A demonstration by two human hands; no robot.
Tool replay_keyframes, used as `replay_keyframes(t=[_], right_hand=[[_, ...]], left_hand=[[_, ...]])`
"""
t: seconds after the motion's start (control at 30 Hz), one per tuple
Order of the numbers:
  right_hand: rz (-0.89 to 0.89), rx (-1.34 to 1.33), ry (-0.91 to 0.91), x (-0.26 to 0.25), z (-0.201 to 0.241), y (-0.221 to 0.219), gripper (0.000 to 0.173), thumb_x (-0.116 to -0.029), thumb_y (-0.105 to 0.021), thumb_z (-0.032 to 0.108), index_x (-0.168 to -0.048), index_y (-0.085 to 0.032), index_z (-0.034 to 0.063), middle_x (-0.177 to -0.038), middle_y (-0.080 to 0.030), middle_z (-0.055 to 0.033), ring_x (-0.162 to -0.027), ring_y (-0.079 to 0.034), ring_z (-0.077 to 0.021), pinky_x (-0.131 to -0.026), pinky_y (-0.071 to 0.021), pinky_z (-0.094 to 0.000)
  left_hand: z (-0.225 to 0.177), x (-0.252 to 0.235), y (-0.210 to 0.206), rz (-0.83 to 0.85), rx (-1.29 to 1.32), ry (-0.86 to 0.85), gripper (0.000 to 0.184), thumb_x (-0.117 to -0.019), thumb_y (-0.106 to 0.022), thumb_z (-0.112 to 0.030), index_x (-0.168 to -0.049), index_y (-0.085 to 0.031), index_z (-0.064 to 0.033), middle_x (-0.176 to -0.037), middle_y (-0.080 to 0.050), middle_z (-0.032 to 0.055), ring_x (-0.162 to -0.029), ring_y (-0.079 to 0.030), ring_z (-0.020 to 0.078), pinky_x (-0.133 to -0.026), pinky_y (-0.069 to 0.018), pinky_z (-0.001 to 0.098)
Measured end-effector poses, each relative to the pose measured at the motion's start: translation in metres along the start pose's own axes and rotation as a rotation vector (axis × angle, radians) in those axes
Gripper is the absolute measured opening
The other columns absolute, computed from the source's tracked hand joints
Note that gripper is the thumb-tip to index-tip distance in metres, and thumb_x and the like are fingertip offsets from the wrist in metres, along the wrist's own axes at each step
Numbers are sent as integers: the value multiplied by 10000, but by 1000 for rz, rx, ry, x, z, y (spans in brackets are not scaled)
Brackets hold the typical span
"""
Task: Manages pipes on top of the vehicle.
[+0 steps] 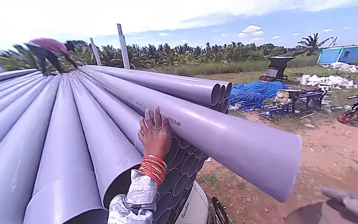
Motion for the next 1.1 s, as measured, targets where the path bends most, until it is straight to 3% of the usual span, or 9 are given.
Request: replay_keyframes(t=[0.1,0.33,0.47,0.63,0.73,0.83,0.97,1.03,1.1], right_hand=[[356,-34,-126,31,-3,-31,563,-910,-560,698,-1360,-484,368,-1510,-477,187,-1487,-332,-48,-1253,-185,-371],[-129,759,21,-16,-74,-120,137,-981,-579,269,-918,-669,188,-941,-676,-91,-1015,-609,-245,-996,-280,-520],[-121,883,-167,-66,-76,-143,160,-950,-610,156,-947,-768,175,-1056,-699,-158,-1064,-580,-515,-841,-363,-668],[75,751,-234,-31,-51,-118,222,-927,-592,84,-1104,-718,129,-1197,-664,-208,-1119,-554,-557,-808,-368,-683],[-5,365,-143,27,-44,-68,196,-999,-559,136,-1186,-524,184,-1274,-562,-45,-1280,-534,-145,-1071,-436,-306],[-82,-15,-162,34,-69,-27,589,-917,-739,186,-1369,-397,342,-1351,-521,143,-1132,-636,-9,-897,-587,-202],[245,-98,-316,12,-93,-30,423,-999,-620,458,-1135,-589,58,-988,-697,129,-954,-628,152,-844,-542,-102],[346,-92,-297,2,-97,-37,340,-1059,-517,446,-1132,-573,119,-999,-684,234,-1005,-574,231,-904,-502,-57],[321,-95,-362,-16,-97,-50,485,-1045,-543,359,-1140,-528,-116,-1024,-684,97,-1025,-568,215,-932,-490,-63]], left_hand=[[-3,-1,-5,11,-115,-49,719,-1033,-218,-622,-1606,-363,-212,-1673,-227,236,-1521,-168,544,-1129,-151,775],[-11,-4,-2,82,-182,-26,716,-1024,-295,-642,-1617,-330,-242,-1692,-194,204,-1537,-142,517,-1146,-153,743],[-12,-5,0,156,-228,1,742,-1011,-361,-661,-1622,-318,-242,-1698,-154,211,-1551,-102,495,-1167,-122,726],[-5,0,-1,162,-253,-26,756,-1006,-394,-659,-1610,-345,-207,-1693,-169,216,-1551,-114,489,-1176,-119,715],[-7,2,1,147,-233,-43,765,-995,-397,-667,-1603,-365,-204,-1687,-193,219,-1544,-134,499,-1168,-137,721],[-9,2,2,141,-211,-42,751,-992,-413,-655,-1595,-379,-209,-1689,-199,203,-1545,-140,491,-1162,-150,725],[-10,4,3,155,-197,-45,744,-990,-419,-653,-1593,-385,-219,-1696,-186,193,-1548,-122,493,-1166,-152,713],[-11,5,4,148,-194,-57,742,-985,-419,-654,-1587,-399,-221,-1691,-199,199,-1542,-135,504,-1160,-169,716],[-15,-1,7,188,-203,-16,745,-988,-403,-673,-1605,-356,-258,-1708,-157,165,-1558,-101,472,-1175,-150,697]])
Point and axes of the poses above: each hand's wrist, its own x-axis away from the middle knuckle, its own y-axis out of the back of the hand, z = x × y, the point moved 1 cm from there along -x, towards the middle knuckle
